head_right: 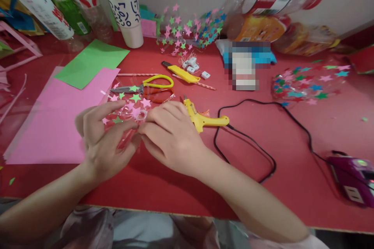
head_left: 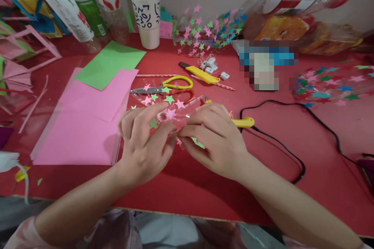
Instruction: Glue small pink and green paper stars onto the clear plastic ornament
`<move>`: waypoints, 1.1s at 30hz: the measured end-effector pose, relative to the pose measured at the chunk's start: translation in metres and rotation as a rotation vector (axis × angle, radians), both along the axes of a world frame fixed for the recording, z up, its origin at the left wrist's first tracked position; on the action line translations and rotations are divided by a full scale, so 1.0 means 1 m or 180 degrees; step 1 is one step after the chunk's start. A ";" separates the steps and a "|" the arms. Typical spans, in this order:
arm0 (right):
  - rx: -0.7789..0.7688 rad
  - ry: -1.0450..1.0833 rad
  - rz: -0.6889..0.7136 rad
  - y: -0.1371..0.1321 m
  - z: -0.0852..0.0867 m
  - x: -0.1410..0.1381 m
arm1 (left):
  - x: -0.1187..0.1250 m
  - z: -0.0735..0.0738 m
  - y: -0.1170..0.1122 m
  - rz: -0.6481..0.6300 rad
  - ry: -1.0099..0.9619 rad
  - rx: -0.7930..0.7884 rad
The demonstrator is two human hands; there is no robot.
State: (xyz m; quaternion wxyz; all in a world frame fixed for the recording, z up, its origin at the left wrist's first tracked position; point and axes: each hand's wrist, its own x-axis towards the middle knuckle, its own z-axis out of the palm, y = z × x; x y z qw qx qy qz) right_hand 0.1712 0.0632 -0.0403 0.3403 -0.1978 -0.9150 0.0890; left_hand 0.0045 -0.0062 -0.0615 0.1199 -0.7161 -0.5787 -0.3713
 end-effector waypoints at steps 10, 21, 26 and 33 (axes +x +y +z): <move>-0.0176 0.0040 -0.0162 -0.003 0.000 -0.003 | 0.000 0.001 -0.002 -0.0074 -0.0052 -0.0207; -0.0257 0.0010 -0.0193 -0.004 -0.001 -0.004 | -0.003 0.006 -0.004 -0.0339 -0.0121 -0.0349; -0.0243 0.0013 -0.0177 -0.005 -0.002 -0.005 | -0.004 0.006 -0.003 -0.0383 -0.0099 -0.0375; -0.0426 -0.0322 -0.0089 -0.007 0.004 -0.002 | -0.002 0.004 -0.008 -0.0397 -0.0143 -0.0534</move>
